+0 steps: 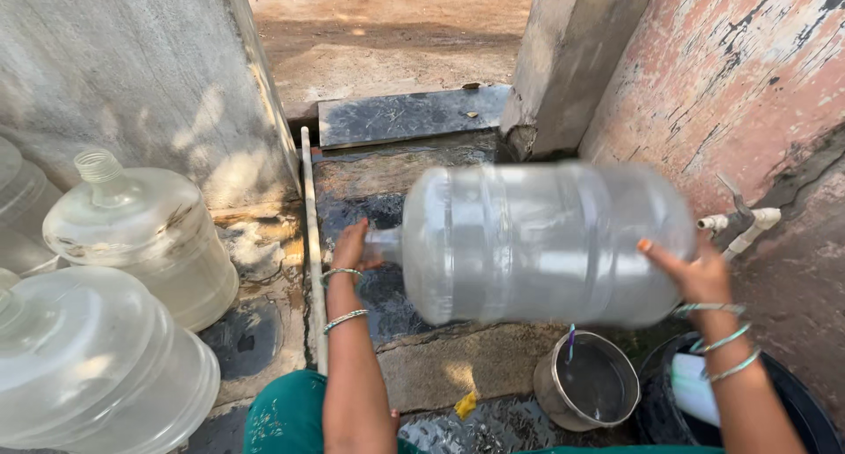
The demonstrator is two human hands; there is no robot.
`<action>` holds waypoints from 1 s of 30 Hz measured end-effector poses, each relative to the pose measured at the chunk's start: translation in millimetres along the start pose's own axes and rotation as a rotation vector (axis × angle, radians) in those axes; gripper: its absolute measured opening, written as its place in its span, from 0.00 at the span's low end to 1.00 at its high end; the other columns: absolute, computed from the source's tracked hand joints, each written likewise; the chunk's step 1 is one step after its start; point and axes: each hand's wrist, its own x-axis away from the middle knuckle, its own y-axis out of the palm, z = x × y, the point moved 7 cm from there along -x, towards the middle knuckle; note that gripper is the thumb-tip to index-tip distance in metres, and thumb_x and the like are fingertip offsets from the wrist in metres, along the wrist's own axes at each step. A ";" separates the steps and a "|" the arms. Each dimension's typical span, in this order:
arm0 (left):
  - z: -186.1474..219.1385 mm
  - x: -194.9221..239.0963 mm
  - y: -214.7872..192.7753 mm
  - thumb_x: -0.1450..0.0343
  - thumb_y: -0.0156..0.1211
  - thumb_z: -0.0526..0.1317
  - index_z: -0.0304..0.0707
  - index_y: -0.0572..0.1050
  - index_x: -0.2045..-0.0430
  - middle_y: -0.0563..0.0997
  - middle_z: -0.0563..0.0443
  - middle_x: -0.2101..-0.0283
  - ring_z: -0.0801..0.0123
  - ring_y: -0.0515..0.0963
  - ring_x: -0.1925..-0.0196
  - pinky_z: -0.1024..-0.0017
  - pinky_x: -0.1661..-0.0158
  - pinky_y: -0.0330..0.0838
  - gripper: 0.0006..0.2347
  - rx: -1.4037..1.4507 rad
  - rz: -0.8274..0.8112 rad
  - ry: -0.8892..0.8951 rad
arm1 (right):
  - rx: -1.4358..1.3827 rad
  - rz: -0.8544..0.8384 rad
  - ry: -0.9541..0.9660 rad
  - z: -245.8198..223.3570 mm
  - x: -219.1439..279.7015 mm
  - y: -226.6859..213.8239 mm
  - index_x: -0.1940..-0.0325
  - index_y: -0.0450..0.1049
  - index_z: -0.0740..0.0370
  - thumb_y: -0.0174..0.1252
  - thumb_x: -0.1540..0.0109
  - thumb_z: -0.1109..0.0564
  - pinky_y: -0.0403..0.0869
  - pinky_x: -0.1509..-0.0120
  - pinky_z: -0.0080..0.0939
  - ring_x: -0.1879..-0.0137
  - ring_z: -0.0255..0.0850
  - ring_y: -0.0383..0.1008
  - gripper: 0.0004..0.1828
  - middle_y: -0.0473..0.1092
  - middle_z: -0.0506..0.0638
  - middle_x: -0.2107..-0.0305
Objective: The person scrubs the exterior of a large plastic water dispenser bottle with a yellow sponge, rinses it, and inspects it. They then fill the bottle with water using a funnel and a metal bucket, shake it, and pour the water out.
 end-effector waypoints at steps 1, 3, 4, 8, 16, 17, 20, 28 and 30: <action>7.9 3.6 -0.7 0.27 0.53 0.55 0.29 0.71 0.54 0.78 0.36 0.57 0.53 0.83 0.74 0.62 0.78 0.80 0.22 -0.155 0.010 -0.100 | -0.024 -0.063 0.074 45.0 -0.6 14.3 0.44 0.76 0.67 0.72 0.47 0.44 0.76 0.51 0.44 0.55 0.45 0.78 0.34 0.77 0.57 0.56; 40.4 18.8 0.3 0.30 0.56 0.56 0.29 0.67 0.47 0.77 0.40 0.52 0.51 0.86 0.74 0.62 0.78 0.81 0.27 -0.434 0.107 -0.105 | -0.116 -0.189 0.295 124.7 -10.4 36.8 0.49 0.78 0.71 0.72 0.46 0.40 0.76 0.53 0.40 0.56 0.43 0.79 0.34 0.79 0.58 0.58; 59.2 32.9 -3.8 0.31 0.58 0.56 0.30 0.65 0.43 0.77 0.42 0.50 0.50 0.87 0.74 0.63 0.78 0.82 0.30 -0.602 0.150 -0.113 | -0.199 -0.250 0.467 165.7 0.3 49.2 0.51 0.78 0.75 0.72 0.47 0.40 0.77 0.54 0.41 0.57 0.44 0.80 0.36 0.79 0.59 0.60; 155.3 85.6 21.8 0.31 0.57 0.55 0.32 0.72 0.48 0.81 0.42 0.59 0.52 0.86 0.76 0.68 0.76 0.80 0.25 -0.684 0.222 0.122 | -0.164 -0.152 0.545 190.1 -24.3 48.4 0.48 0.76 0.71 0.68 0.41 0.37 0.71 0.56 0.53 0.59 0.51 0.72 0.34 0.74 0.57 0.62; 306.5 201.3 23.5 0.18 0.56 0.38 0.41 0.74 0.54 0.79 0.51 0.51 0.70 0.77 0.47 0.69 0.41 0.71 0.03 0.175 -0.277 1.172 | -0.474 0.002 -0.693 -23.9 15.6 -53.4 0.30 0.66 0.62 0.77 0.45 0.40 0.72 0.29 0.49 0.33 0.44 0.74 0.47 0.70 0.51 0.40; 308.3 205.2 16.0 0.16 0.55 0.38 0.40 0.74 0.56 0.79 0.50 0.52 0.69 0.77 0.48 0.69 0.42 0.72 0.03 0.229 -0.237 1.180 | -0.453 0.006 -0.664 -28.4 18.6 -54.9 0.30 0.65 0.62 0.77 0.46 0.40 0.72 0.29 0.49 0.32 0.44 0.73 0.48 0.70 0.51 0.39; 299.2 194.2 19.7 0.14 0.54 0.39 0.38 0.72 0.59 0.79 0.48 0.56 0.64 0.80 0.50 0.64 0.42 0.77 0.06 0.246 -0.158 1.116 | -0.391 0.022 -0.577 -20.8 11.3 -47.9 0.30 0.63 0.62 0.77 0.49 0.40 0.71 0.30 0.50 0.31 0.45 0.72 0.51 0.69 0.52 0.39; 162.9 80.4 0.8 0.27 0.56 0.56 0.32 0.74 0.50 0.79 0.43 0.59 0.59 0.83 0.70 0.66 0.76 0.82 0.24 -0.338 0.079 0.167 | -0.334 -0.146 0.197 155.9 5.9 46.7 0.39 0.68 0.67 0.68 0.45 0.42 0.74 0.44 0.43 0.48 0.44 0.74 0.39 0.73 0.55 0.53; 130.3 68.5 -5.9 0.28 0.58 0.57 0.23 0.75 0.51 0.79 0.38 0.59 0.52 0.82 0.73 0.64 0.76 0.79 0.27 -0.558 0.085 -0.025 | -0.179 -0.224 0.445 191.4 10.5 69.9 0.43 0.72 0.76 0.68 0.40 0.39 0.73 0.44 0.43 0.49 0.44 0.75 0.38 0.75 0.59 0.54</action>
